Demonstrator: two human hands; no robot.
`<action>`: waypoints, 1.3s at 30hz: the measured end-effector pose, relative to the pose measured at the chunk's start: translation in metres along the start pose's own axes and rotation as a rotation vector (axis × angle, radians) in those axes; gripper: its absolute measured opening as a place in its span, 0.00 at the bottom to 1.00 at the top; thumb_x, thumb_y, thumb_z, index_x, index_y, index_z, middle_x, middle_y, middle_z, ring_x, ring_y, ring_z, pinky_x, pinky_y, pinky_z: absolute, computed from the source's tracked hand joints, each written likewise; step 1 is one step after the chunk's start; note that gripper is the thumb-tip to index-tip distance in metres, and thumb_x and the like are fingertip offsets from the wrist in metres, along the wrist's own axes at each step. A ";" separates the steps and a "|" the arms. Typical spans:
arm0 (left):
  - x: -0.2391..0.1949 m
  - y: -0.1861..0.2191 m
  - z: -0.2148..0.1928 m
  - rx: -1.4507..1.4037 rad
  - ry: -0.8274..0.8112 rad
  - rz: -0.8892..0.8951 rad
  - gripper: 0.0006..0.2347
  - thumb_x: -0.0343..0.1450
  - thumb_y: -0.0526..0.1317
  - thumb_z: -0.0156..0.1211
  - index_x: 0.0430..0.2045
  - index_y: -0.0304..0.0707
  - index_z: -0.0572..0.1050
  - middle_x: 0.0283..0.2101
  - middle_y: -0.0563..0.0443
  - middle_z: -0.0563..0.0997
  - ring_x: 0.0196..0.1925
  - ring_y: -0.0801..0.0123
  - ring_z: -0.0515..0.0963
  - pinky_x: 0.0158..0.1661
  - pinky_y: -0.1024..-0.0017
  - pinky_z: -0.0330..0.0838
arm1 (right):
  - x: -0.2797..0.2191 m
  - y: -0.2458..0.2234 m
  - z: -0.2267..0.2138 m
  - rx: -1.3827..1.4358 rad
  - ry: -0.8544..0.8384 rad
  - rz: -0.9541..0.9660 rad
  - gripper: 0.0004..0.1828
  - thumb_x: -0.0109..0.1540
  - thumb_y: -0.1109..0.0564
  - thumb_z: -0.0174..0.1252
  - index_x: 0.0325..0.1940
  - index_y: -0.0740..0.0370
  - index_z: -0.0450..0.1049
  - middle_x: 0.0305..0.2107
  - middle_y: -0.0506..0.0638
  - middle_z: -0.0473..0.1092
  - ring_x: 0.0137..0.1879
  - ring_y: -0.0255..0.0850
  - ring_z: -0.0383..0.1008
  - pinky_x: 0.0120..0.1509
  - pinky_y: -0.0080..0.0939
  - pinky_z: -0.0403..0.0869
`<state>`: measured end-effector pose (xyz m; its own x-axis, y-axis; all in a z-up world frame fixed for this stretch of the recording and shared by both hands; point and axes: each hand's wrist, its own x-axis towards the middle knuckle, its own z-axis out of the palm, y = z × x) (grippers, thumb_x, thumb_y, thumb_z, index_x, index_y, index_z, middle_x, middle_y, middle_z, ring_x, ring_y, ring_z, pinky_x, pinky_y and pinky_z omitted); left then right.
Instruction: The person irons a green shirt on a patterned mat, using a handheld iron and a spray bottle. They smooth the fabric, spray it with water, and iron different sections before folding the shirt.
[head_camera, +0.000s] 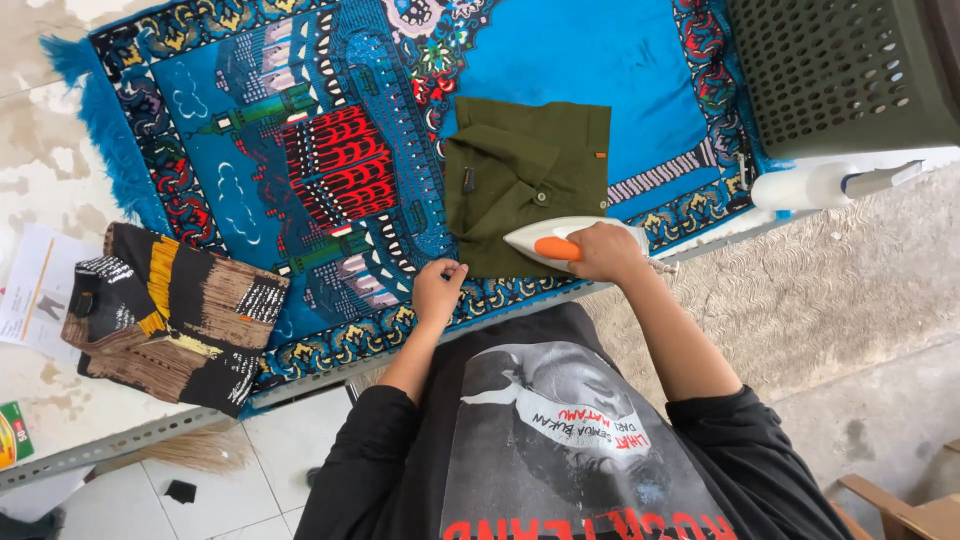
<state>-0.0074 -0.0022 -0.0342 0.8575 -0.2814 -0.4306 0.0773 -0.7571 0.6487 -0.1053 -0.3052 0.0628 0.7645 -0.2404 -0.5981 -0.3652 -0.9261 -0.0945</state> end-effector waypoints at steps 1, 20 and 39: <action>-0.001 0.001 -0.001 -0.003 0.003 -0.005 0.10 0.69 0.52 0.66 0.33 0.50 0.83 0.34 0.58 0.83 0.38 0.61 0.84 0.36 0.66 0.78 | -0.002 -0.007 -0.001 -0.004 -0.002 -0.005 0.19 0.52 0.39 0.59 0.45 0.38 0.82 0.32 0.53 0.79 0.47 0.55 0.81 0.54 0.55 0.79; -0.013 0.007 -0.018 -0.197 -0.050 -0.154 0.10 0.69 0.48 0.65 0.35 0.45 0.85 0.28 0.55 0.84 0.39 0.60 0.84 0.39 0.67 0.76 | -0.003 -0.059 0.003 -0.016 0.000 -0.128 0.17 0.54 0.43 0.53 0.42 0.44 0.80 0.29 0.55 0.78 0.44 0.56 0.82 0.51 0.54 0.80; -0.012 0.013 -0.028 -0.207 -0.122 -0.144 0.11 0.71 0.49 0.64 0.38 0.44 0.84 0.29 0.57 0.84 0.40 0.63 0.84 0.39 0.68 0.76 | -0.013 -0.050 0.021 -0.128 0.000 -0.143 0.18 0.52 0.41 0.57 0.43 0.42 0.80 0.29 0.53 0.78 0.43 0.54 0.82 0.51 0.53 0.80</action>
<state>-0.0019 0.0080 -0.0030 0.7634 -0.2579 -0.5922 0.3070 -0.6618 0.6839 -0.1082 -0.2496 0.0585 0.8039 -0.1037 -0.5856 -0.1823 -0.9802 -0.0767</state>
